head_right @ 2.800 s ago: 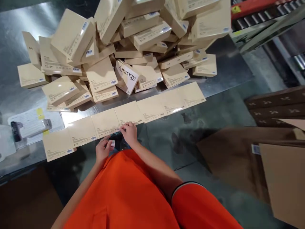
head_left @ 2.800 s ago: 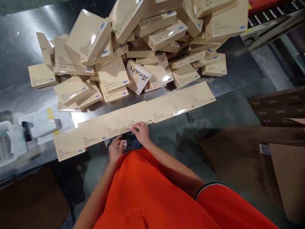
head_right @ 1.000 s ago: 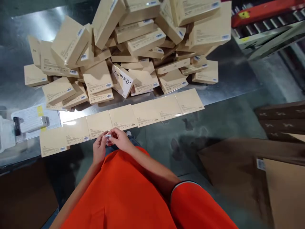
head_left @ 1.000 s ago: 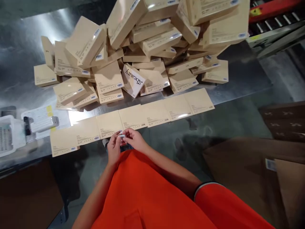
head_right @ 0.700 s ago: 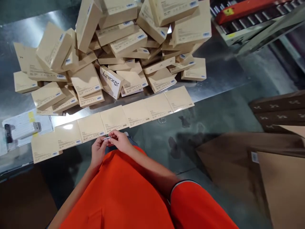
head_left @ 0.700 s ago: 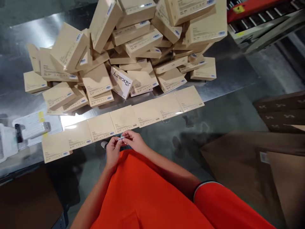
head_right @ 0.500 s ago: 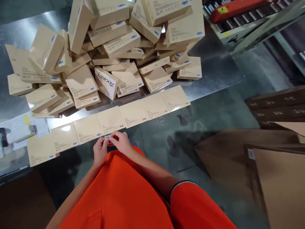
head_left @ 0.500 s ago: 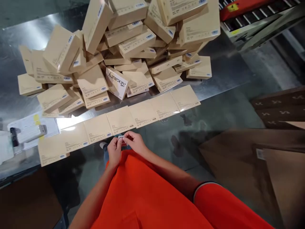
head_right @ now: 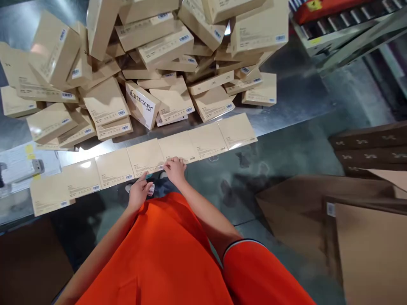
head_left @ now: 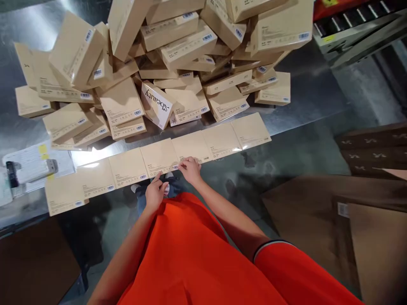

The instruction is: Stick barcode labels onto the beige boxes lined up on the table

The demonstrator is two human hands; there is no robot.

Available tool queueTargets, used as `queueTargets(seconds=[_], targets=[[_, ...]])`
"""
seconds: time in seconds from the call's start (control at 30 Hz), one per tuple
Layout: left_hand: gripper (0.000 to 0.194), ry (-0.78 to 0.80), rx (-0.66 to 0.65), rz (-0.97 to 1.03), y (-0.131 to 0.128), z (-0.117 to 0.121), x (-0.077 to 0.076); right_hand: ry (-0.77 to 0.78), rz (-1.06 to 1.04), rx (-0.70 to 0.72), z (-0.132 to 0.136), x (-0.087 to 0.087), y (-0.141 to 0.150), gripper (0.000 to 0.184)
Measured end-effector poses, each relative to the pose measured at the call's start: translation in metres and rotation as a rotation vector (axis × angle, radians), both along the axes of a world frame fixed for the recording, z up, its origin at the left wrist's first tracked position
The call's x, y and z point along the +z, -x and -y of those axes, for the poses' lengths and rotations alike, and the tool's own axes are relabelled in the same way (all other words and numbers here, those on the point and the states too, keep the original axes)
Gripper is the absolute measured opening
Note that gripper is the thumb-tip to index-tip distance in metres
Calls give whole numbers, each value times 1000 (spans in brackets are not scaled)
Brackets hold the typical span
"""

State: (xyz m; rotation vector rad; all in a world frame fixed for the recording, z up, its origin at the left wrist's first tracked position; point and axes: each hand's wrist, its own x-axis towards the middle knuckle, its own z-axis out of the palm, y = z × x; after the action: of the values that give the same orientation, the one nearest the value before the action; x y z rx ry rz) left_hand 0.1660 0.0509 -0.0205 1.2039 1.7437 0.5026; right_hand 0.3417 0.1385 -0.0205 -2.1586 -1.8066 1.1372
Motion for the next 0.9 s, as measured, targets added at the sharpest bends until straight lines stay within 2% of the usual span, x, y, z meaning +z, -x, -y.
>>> queueTargets(seconds=[0.23,0.63,0.77,0.9], targets=[[42,39,-33,-46,0,-1,1,30,98,43,2,-5,10,13],[47,100,-56,-79,-1,-7,11,-21,231,154,3,2,15,19],[47,114,-80,-104,0,-8,14,22,313,229,-7,9,20,25],[47,112,-59,-101,0,-10,15,94,323,228,-23,14,21,31]])
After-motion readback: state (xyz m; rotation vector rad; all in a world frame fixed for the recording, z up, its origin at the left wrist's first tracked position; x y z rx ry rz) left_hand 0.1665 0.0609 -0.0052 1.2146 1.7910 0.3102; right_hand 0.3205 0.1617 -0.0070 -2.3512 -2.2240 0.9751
